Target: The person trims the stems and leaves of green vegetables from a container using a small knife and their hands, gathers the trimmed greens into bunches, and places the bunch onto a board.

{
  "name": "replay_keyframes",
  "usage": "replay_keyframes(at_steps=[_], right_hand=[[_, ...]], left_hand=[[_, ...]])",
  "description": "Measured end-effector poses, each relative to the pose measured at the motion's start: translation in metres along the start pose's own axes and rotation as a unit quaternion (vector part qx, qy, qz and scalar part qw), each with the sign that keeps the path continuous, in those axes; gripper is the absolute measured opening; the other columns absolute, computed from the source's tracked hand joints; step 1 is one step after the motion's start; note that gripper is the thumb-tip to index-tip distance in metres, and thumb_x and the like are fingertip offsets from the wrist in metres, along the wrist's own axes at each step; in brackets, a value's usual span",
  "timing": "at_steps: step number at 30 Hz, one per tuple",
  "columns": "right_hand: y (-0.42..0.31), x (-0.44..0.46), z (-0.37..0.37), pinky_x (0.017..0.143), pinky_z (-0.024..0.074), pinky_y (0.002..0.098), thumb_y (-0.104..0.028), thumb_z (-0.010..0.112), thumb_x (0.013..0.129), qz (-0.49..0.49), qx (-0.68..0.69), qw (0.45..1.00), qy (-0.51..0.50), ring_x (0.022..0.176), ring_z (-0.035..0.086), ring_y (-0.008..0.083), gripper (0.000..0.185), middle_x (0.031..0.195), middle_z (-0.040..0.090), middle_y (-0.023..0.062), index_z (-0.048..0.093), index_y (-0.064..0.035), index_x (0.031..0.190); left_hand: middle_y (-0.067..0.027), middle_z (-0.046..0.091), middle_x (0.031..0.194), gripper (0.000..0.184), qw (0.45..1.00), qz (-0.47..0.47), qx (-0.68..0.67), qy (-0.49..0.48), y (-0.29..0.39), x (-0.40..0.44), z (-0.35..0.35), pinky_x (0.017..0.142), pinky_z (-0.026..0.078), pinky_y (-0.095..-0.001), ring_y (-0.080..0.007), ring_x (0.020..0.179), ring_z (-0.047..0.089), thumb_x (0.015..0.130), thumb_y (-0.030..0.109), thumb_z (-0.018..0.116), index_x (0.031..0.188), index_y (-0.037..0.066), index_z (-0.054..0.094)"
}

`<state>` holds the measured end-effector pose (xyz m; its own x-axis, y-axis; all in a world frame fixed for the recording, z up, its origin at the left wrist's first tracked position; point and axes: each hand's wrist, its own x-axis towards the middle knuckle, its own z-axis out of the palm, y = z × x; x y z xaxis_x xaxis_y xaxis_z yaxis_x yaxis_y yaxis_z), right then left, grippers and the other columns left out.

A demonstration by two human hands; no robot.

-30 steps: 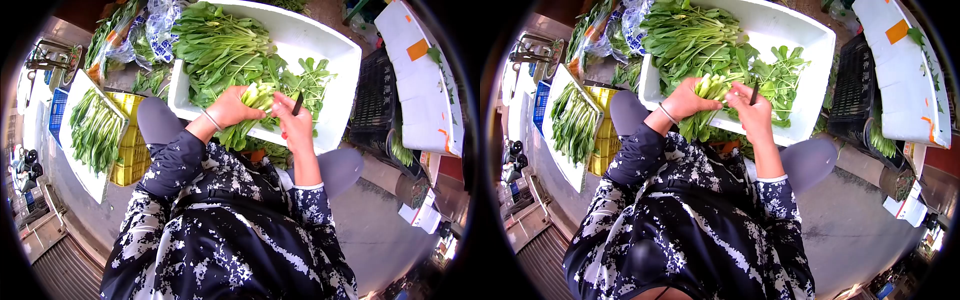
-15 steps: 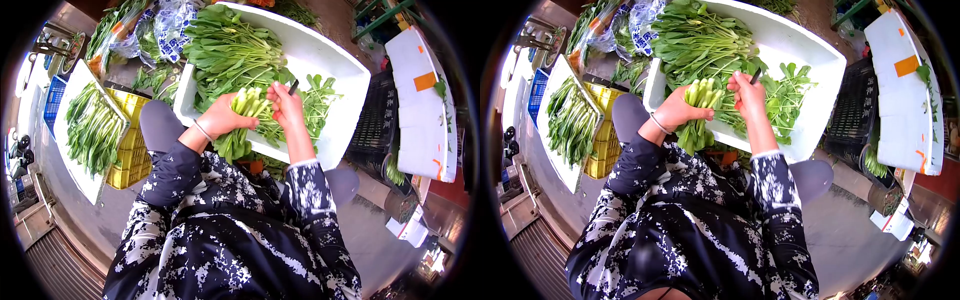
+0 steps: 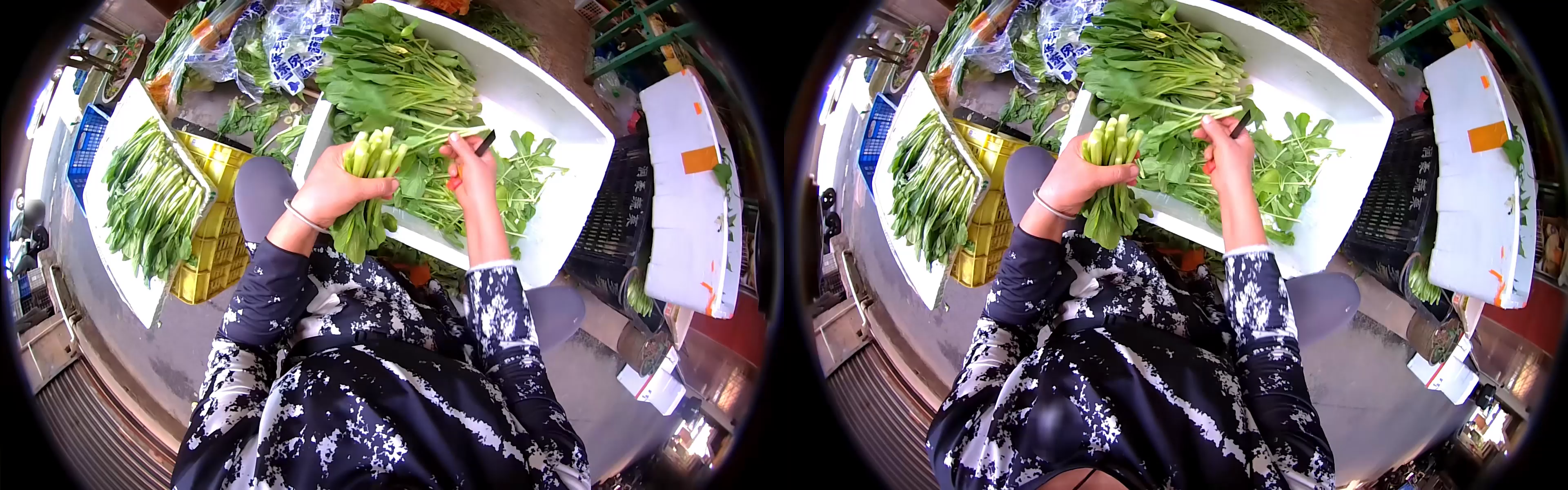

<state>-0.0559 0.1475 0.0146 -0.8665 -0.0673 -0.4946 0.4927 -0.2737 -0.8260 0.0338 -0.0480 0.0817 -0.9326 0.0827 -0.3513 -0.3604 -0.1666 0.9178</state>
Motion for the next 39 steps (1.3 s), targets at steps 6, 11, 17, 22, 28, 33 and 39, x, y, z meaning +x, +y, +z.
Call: replay_keyframes(at_steps=[6, 11, 17, 22, 28, 33, 39], right_hand=[[-0.008, -0.073, -0.016, 0.057, 0.0482, 0.0229, -0.005, 0.067, 0.076, -0.131, -0.087, 0.985, -0.067, 0.063, 0.059, 0.0126, 0.018, 0.076, 0.062, 0.0097, 0.055, 0.0034, 0.086], [-0.014, -0.101, -0.030, 0.061, 0.0498, 0.0234, -0.011, 0.065, 0.079, -0.124, -0.112, 0.980, -0.109, 0.064, 0.059, 0.0113, 0.020, 0.074, 0.061, 0.0066, 0.055, 0.0041, 0.088], [-0.018, -0.117, -0.050, 0.046, 0.0271, 0.0159, -0.029, 0.048, 0.091, -0.110, -0.038, 0.981, -0.154, 0.056, 0.036, 0.0025, 0.041, 0.070, 0.046, -0.0036, 0.048, 0.0010, 0.119], [-0.023, -0.119, -0.053, 0.047, 0.0267, 0.0148, -0.022, 0.050, 0.090, -0.096, -0.025, 0.978, -0.182, 0.054, 0.034, 0.0032, 0.043, 0.065, 0.042, -0.0048, 0.043, 0.0024, 0.124], [-0.017, -0.105, -0.069, 0.043, 0.0252, 0.0163, -0.018, 0.051, 0.090, -0.028, -0.013, 0.973, -0.227, 0.049, 0.032, 0.0030, 0.037, 0.062, 0.041, -0.0046, 0.048, 0.0039, 0.119], [-0.015, -0.037, -0.084, 0.041, 0.0263, 0.0168, -0.028, 0.058, 0.085, -0.006, -0.117, 0.993, -0.006, 0.047, 0.034, 0.0037, 0.045, 0.062, 0.047, -0.0024, 0.051, 0.0037, 0.116], [-0.003, 0.072, -0.013, 0.066, 0.0467, 0.0322, -0.036, 0.070, 0.069, -0.205, -0.442, 0.869, 0.086, 0.066, 0.060, 0.0204, 0.043, 0.074, 0.063, 0.0099, 0.061, -0.0040, 0.097]], left_hand=[[-0.0001, 0.062, 0.088, 0.029, 0.992, 0.097, 0.079, -0.025, -0.001, 0.010, 0.041, 0.072, 0.046, -0.0217, -0.0066, 0.078, 0.056, 0.068, 0.001, 0.070, 0.095, 0.001, 0.059], [-0.0008, 0.062, 0.084, 0.029, 0.995, 0.068, 0.003, -0.079, 0.001, 0.007, 0.069, 0.069, 0.048, -0.0227, -0.0074, 0.074, 0.056, 0.067, 0.001, 0.071, 0.094, 0.001, 0.059], [-0.0013, 0.060, 0.076, 0.022, 0.992, 0.072, 0.053, -0.088, -0.013, 0.013, 0.078, 0.060, 0.047, -0.0229, -0.0087, 0.064, 0.056, 0.069, 0.000, 0.069, 0.089, 0.001, 0.059], [-0.0014, 0.060, 0.074, 0.021, 0.992, 0.043, 0.065, -0.096, -0.011, 0.012, 0.084, 0.057, 0.046, -0.0228, -0.0087, 0.061, 0.055, 0.070, -0.001, 0.067, 0.090, 0.001, 0.059], [-0.0021, 0.059, 0.076, 0.024, 0.990, -0.011, 0.075, -0.116, -0.012, 0.012, 0.075, 0.057, 0.048, -0.0234, -0.0100, 0.062, 0.056, 0.069, -0.001, 0.069, 0.090, 0.001, 0.057], [-0.0043, 0.060, 0.080, 0.028, 0.990, -0.079, -0.022, -0.118, -0.017, 0.013, 0.062, 0.059, 0.050, -0.0261, -0.0128, 0.065, 0.058, 0.068, -0.003, 0.069, 0.093, 0.000, 0.056], [-0.0058, 0.060, 0.077, 0.022, 0.988, -0.066, -0.097, -0.099, -0.017, 0.013, 0.039, 0.059, 0.048, -0.0257, -0.0136, 0.062, 0.057, 0.069, -0.002, 0.069, 0.087, 0.000, 0.056]])
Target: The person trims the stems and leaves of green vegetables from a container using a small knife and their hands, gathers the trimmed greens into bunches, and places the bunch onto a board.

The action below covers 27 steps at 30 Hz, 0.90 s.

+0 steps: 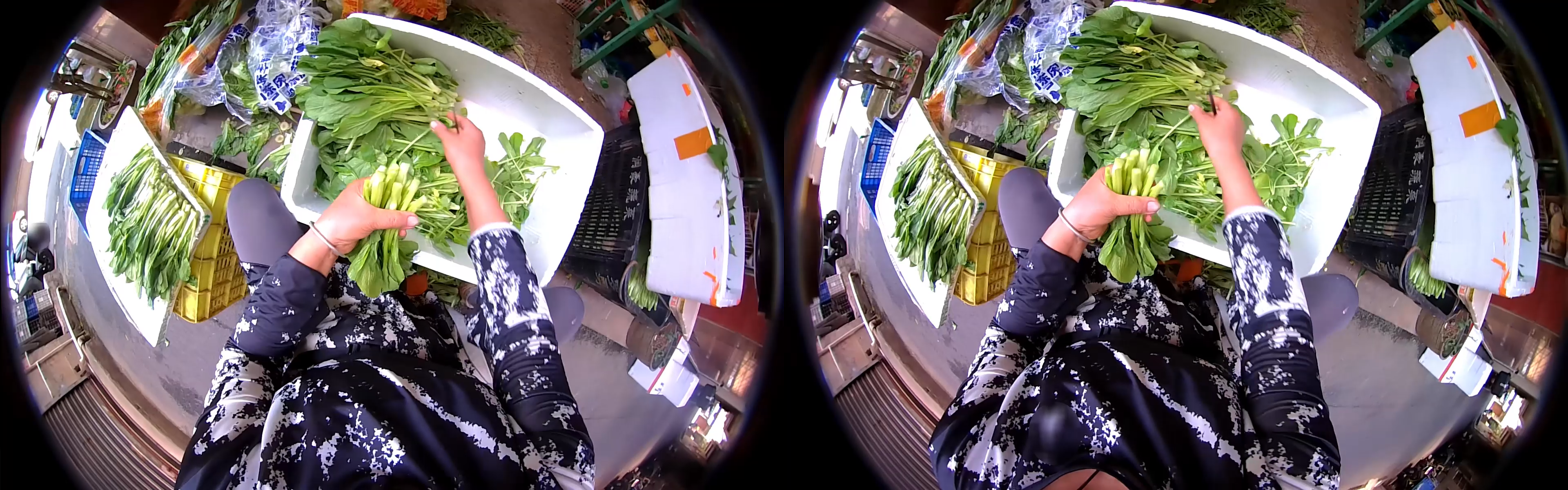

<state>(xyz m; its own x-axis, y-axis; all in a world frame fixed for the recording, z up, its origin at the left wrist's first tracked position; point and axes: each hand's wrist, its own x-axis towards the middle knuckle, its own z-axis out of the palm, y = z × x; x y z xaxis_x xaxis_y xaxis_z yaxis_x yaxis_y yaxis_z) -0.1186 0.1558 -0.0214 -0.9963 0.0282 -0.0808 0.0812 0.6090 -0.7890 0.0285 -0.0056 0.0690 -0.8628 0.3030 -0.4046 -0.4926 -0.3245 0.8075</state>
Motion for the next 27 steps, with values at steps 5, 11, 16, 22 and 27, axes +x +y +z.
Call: replay_keyframes(at_steps=[5, 11, 16, 22, 27], right_hand=[[-0.017, 0.044, 0.009, 0.064, 0.0468, 0.0336, -0.027, 0.063, 0.073, -0.022, -0.105, 0.992, -0.066, 0.066, 0.061, 0.0243, 0.023, 0.071, 0.063, 0.0114, 0.065, -0.0061, 0.082], [-0.020, 0.090, -0.019, 0.065, 0.0469, 0.0317, -0.024, 0.061, 0.074, -0.021, -0.031, 0.998, -0.040, 0.068, 0.061, 0.0231, 0.018, 0.071, 0.064, 0.0104, 0.065, -0.0088, 0.083], [0.013, 0.081, 0.016, 0.070, 0.0462, 0.0291, -0.023, 0.068, 0.071, -0.018, -0.119, 0.979, -0.162, 0.075, 0.062, 0.0218, 0.026, 0.081, 0.065, 0.0092, 0.066, -0.0088, 0.092], [0.005, 0.055, 0.000, 0.063, 0.0462, 0.0265, -0.020, 0.069, 0.072, -0.054, -0.085, 0.986, -0.131, 0.066, 0.060, 0.0147, 0.022, 0.077, 0.065, 0.0072, 0.066, -0.0058, 0.089], [-0.026, 0.017, -0.046, 0.046, 0.0383, 0.0175, -0.016, 0.065, 0.078, 0.039, 0.157, 0.962, -0.218, 0.053, 0.051, 0.0060, 0.023, 0.076, 0.063, 0.0040, 0.061, 0.0012, 0.094]], left_hand=[[-0.0048, 0.059, 0.075, 0.021, 0.998, 0.021, -0.033, 0.056, 0.014, -0.019, -0.022, 0.058, 0.048, -0.0258, -0.0140, 0.061, 0.057, 0.070, -0.001, 0.068, 0.087, 0.000, 0.056], [-0.0042, 0.059, 0.077, 0.023, 0.995, 0.000, -0.083, 0.054, 0.008, -0.016, -0.036, 0.059, 0.050, -0.0264, -0.0140, 0.062, 0.058, 0.070, -0.002, 0.068, 0.090, 0.000, 0.056], [-0.0058, 0.060, 0.076, 0.025, 0.994, 0.005, -0.096, 0.061, 0.007, -0.018, -0.040, 0.059, 0.050, -0.0272, -0.0164, 0.063, 0.060, 0.069, 0.001, 0.069, 0.090, 0.000, 0.055], [-0.0040, 0.059, 0.077, 0.023, 0.992, -0.004, -0.100, 0.081, 0.004, -0.022, -0.049, 0.060, 0.050, -0.0266, -0.0137, 0.063, 0.058, 0.070, -0.001, 0.069, 0.089, 0.001, 0.056], [-0.0043, 0.059, 0.077, 0.024, 0.993, 0.013, -0.093, 0.065, 0.007, -0.025, -0.042, 0.061, 0.050, -0.0270, -0.0138, 0.063, 0.058, 0.070, -0.002, 0.069, 0.090, 0.000, 0.056]])
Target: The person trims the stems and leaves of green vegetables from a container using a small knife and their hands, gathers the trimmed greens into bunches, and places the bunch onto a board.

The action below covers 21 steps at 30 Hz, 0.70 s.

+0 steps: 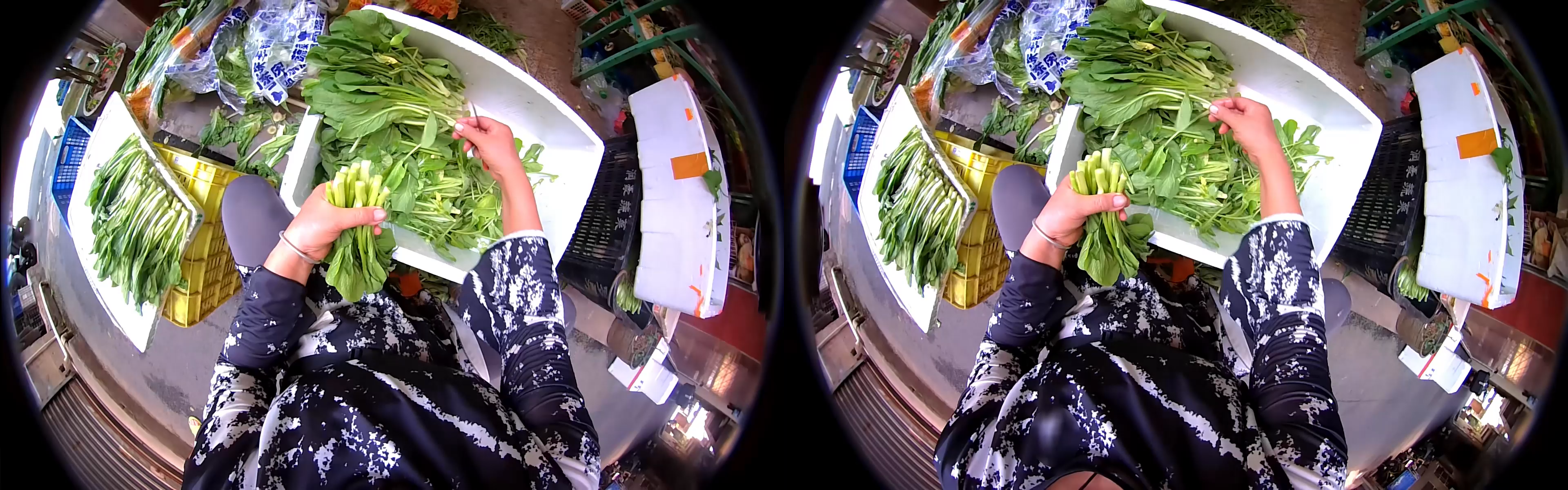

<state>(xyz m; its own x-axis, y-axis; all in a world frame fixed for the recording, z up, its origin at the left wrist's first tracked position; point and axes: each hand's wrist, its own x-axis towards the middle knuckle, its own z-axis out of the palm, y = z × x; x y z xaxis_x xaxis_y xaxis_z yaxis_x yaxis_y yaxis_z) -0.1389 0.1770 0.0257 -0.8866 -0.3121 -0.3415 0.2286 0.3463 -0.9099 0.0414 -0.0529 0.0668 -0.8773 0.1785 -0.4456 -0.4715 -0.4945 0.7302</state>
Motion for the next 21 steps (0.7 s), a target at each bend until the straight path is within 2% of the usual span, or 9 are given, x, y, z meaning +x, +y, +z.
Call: replay_keyframes(at_steps=[3, 5, 6, 7, 9, 11, 14, 18, 21], right_hand=[[-0.001, -0.032, -0.011, 0.039, 0.0333, 0.0161, -0.015, 0.064, 0.079, 0.027, 0.051, 0.998, 0.006, 0.050, 0.047, 0.0033, 0.021, 0.077, 0.063, 0.0044, 0.060, 0.0010, 0.092], [0.005, -0.050, -0.021, 0.038, 0.0323, 0.0158, -0.015, 0.064, 0.079, 0.025, 0.229, 0.973, 0.011, 0.049, 0.048, 0.0035, 0.018, 0.077, 0.063, 0.0053, 0.060, 0.0005, 0.086], [0.011, -0.053, -0.024, 0.038, 0.0327, 0.0156, -0.016, 0.064, 0.079, 0.027, 0.241, 0.970, 0.029, 0.049, 0.048, 0.0038, 0.018, 0.076, 0.064, 0.0067, 0.059, 0.0007, 0.082], [0.018, -0.056, -0.026, 0.038, 0.0327, 0.0156, -0.016, 0.064, 0.079, 0.025, 0.244, 0.969, 0.034, 0.049, 0.048, 0.0038, 0.018, 0.076, 0.064, 0.0067, 0.059, 0.0007, 0.082], [0.021, -0.063, -0.026, 0.039, 0.0334, 0.0154, -0.016, 0.063, 0.080, 0.041, 0.086, 0.994, 0.061, 0.048, 0.047, 0.0046, 0.019, 0.074, 0.063, 0.0055, 0.059, 0.0002, 0.087], [0.016, -0.074, -0.024, 0.040, 0.0333, 0.0149, -0.017, 0.064, 0.079, 0.028, 0.135, 0.990, 0.042, 0.051, 0.049, 0.0042, 0.019, 0.074, 0.063, 0.0056, 0.060, 0.0001, 0.087], [0.034, -0.066, -0.021, 0.042, 0.0368, 0.0170, -0.015, 0.065, 0.078, -0.022, 0.038, 0.997, 0.063, 0.050, 0.050, 0.0059, 0.019, 0.074, 0.064, 0.0070, 0.060, 0.0014, 0.086], [0.006, -0.093, -0.023, 0.042, 0.0362, 0.0171, -0.018, 0.068, 0.076, -0.012, 0.222, 0.974, 0.049, 0.049, 0.048, 0.0052, 0.019, 0.070, 0.062, 0.0047, 0.061, -0.0006, 0.082], [0.011, -0.087, -0.022, 0.038, 0.0328, 0.0161, -0.019, 0.068, 0.077, -0.040, 0.099, 0.985, 0.138, 0.047, 0.048, 0.0039, 0.019, 0.068, 0.061, 0.0045, 0.060, -0.0020, 0.081]], left_hand=[[-0.0044, 0.059, 0.077, 0.024, 1.000, 0.002, 0.010, -0.003, 0.000, -0.004, 0.005, 0.061, 0.049, -0.0270, -0.0140, 0.063, 0.058, 0.070, -0.002, 0.069, 0.090, 0.000, 0.057], [-0.0044, 0.059, 0.077, 0.024, 1.000, 0.008, 0.029, -0.003, 0.000, -0.007, 0.009, 0.061, 0.048, -0.0268, -0.0142, 0.064, 0.058, 0.069, -0.001, 0.069, 0.089, 0.000, 0.057], [-0.0043, 0.059, 0.076, 0.023, 0.999, 0.007, 0.037, 0.000, -0.001, -0.009, 0.011, 0.061, 0.048, -0.0265, -0.0142, 0.064, 0.058, 0.069, -0.001, 0.069, 0.088, 0.000, 0.057], [-0.0043, 0.059, 0.076, 0.023, 0.999, 0.005, 0.042, -0.004, -0.002, -0.010, 0.014, 0.061, 0.048, -0.0265, -0.0142, 0.064, 0.058, 0.069, -0.001, 0.069, 0.088, 0.000, 0.057], [-0.0044, 0.060, 0.075, 0.021, 0.999, 0.011, 0.043, -0.007, -0.004, -0.012, 0.020, 0.061, 0.048, -0.0263, -0.0143, 0.063, 0.058, 0.070, -0.001, 0.068, 0.087, 0.000, 0.057], [-0.0045, 0.060, 0.074, 0.021, 0.998, 0.013, 0.059, -0.012, -0.006, -0.012, 0.022, 0.060, 0.048, -0.0264, -0.0142, 0.062, 0.058, 0.070, -0.001, 0.068, 0.087, 0.000, 0.057], [-0.0064, 0.060, 0.075, 0.020, 0.997, 0.018, 0.078, -0.020, -0.013, -0.015, 0.025, 0.060, 0.049, -0.0272, -0.0160, 0.063, 0.059, 0.070, 0.000, 0.068, 0.087, -0.001, 0.057], [-0.0083, 0.061, 0.076, 0.020, 0.996, 0.016, 0.090, -0.021, -0.012, -0.019, 0.026, 0.061, 0.049, -0.0281, -0.0179, 0.064, 0.060, 0.071, 0.000, 0.067, 0.088, -0.002, 0.057], [-0.0048, 0.060, 0.074, 0.019, 0.997, 0.010, 0.078, 0.011, -0.013, -0.021, 0.029, 0.060, 0.048, -0.0265, -0.0141, 0.061, 0.058, 0.069, -0.003, 0.068, 0.086, 0.000, 0.058]])
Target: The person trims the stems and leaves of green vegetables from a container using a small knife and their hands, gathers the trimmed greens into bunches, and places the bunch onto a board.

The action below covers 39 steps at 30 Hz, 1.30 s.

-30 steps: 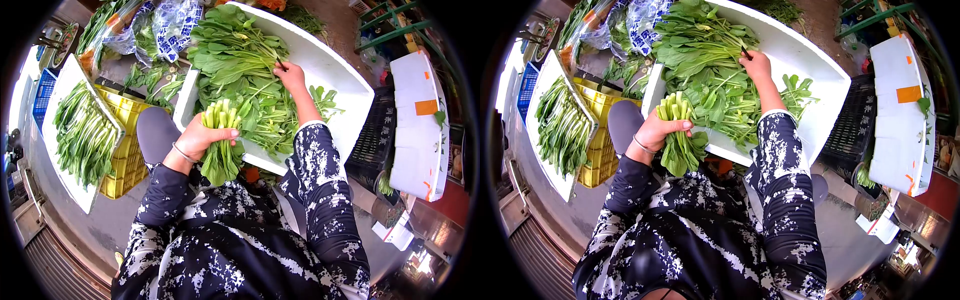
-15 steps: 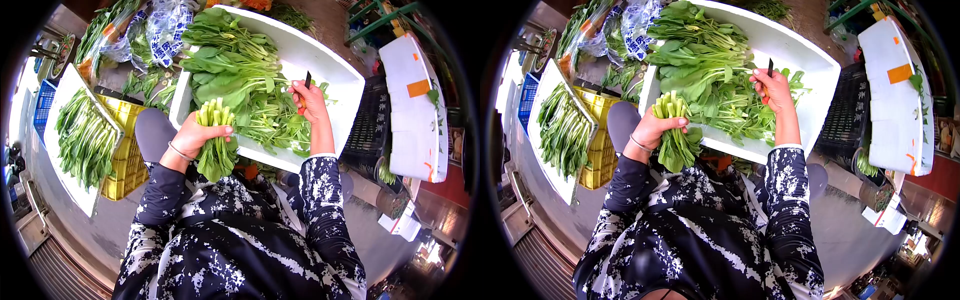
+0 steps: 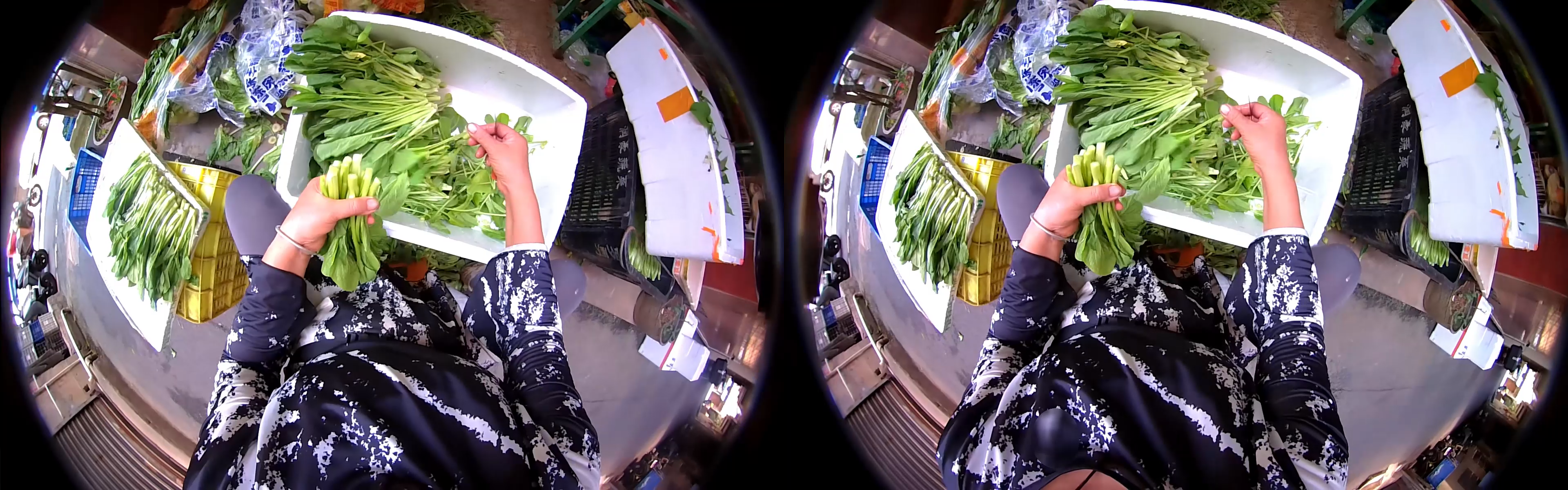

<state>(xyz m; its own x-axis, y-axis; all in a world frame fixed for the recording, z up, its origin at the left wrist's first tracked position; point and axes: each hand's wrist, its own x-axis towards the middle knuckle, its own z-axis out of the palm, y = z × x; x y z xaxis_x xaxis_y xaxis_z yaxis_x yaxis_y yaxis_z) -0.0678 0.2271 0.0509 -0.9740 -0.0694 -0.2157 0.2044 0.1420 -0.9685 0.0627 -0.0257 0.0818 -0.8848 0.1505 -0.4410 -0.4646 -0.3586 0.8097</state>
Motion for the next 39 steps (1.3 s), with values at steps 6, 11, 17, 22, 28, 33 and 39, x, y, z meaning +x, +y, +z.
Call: replay_keyframes(at_steps=[6, 11, 17, 22, 28, 33, 39], right_hand=[[-0.015, -0.005, -0.016, 0.039, 0.0343, 0.0166, -0.020, 0.069, 0.075, -0.035, 0.019, 0.998, 0.038, 0.048, 0.048, 0.0050, 0.022, 0.067, 0.061, 0.0059, 0.059, -0.0013, 0.080], [-0.031, -0.025, -0.010, 0.038, 0.0329, 0.0147, -0.022, 0.070, 0.075, -0.059, 0.044, 0.997, -0.024, 0.047, 0.049, 0.0035, 0.022, 0.067, 0.061, 0.0040, 0.059, -0.0024, 0.079], [-0.022, -0.034, -0.014, 0.031, 0.0289, 0.0155, -0.028, 0.069, 0.075, 0.016, 0.148, 0.988, -0.027, 0.044, 0.047, 0.0037, 0.026, 0.065, 0.060, 0.0026, 0.057, -0.0049, 0.077], [-0.013, -0.047, -0.020, 0.030, 0.0278, 0.0162, -0.030, 0.069, 0.075, 0.033, 0.220, 0.975, -0.024, 0.043, 0.046, 0.0048, 0.028, 0.065, 0.059, 0.0024, 0.057, -0.0055, 0.079], [-0.006, -0.080, -0.025, 0.033, 0.0278, 0.0165, -0.035, 0.068, 0.076, 0.133, 0.232, 0.963, -0.023, 0.044, 0.041, 0.0040, 0.043, 0.070, 0.056, 0.0029, 0.057, -0.0009, 0.099], [0.024, -0.082, -0.016, 0.034, 0.0273, 0.0161, -0.020, 0.067, 0.077, 0.051, 0.296, 0.953, -0.023, 0.045, 0.040, 0.0039, 0.036, 0.069, 0.053, 0.0001, 0.054, -0.0010, 0.105], [0.035, -0.077, -0.029, 0.036, 0.0283, 0.0175, -0.011, 0.068, 0.074, 0.073, 0.399, 0.914, -0.018, 0.046, 0.042, 0.0063, 0.018, 0.068, 0.052, 0.0006, 0.051, -0.0067, 0.080]], left_hand=[[-0.0075, 0.062, 0.079, 0.020, 1.000, 0.015, 0.017, -0.009, 0.004, 0.003, -0.001, 0.061, 0.049, -0.0268, -0.0147, 0.064, 0.059, 0.070, -0.002, 0.067, 0.088, -0.002, 0.058], [-0.0098, 0.062, 0.091, 0.030, 0.997, 0.048, 0.059, -0.025, 0.015, 0.000, 0.014, 0.068, 0.048, -0.0260, -0.0156, 0.074, 0.059, 0.071, 0.001, 0.066, 0.100, 0.000, 0.056], [-0.0020, 0.059, 0.099, 0.054, 0.991, 0.025, 0.121, -0.053, 0.000, 0.018, 0.039, 0.076, 0.046, -0.0240, -0.0093, 0.084, 0.056, 0.068, -0.003, 0.068, 0.119, 0.002, 0.049], [-0.0006, 0.059, 0.091, 0.039, 0.992, -0.003, 0.086, -0.091, -0.012, 0.024, 0.066, 0.074, 0.046, -0.0249, -0.0100, 0.080, 0.056, 0.068, -0.002, 0.070, 0.103, 0.002, 0.055], [-0.0003, 0.059, 0.087, 0.031, 0.995, 0.007, 0.076, -0.062, -0.020, 0.038, 0.087, 0.071, 0.047, -0.0245, -0.0105, 0.076, 0.056, 0.069, -0.002, 0.069, 0.097, 0.003, 0.056], [-0.0028, 0.062, 0.087, 0.031, 0.996, 0.020, 0.072, -0.042, -0.026, 0.048, 0.108, 0.068, 0.048, -0.0247, -0.0106, 0.074, 0.058, 0.068, 0.001, 0.072, 0.096, 0.002, 0.059], [-0.0019, 0.062, 0.087, 0.029, 0.993, 0.010, 0.108, -0.034, -0.039, 0.056, 0.123, 0.068, 0.048, -0.0243, -0.0100, 0.074, 0.058, 0.069, 0.001, 0.071, 0.096, 0.002, 0.060]])
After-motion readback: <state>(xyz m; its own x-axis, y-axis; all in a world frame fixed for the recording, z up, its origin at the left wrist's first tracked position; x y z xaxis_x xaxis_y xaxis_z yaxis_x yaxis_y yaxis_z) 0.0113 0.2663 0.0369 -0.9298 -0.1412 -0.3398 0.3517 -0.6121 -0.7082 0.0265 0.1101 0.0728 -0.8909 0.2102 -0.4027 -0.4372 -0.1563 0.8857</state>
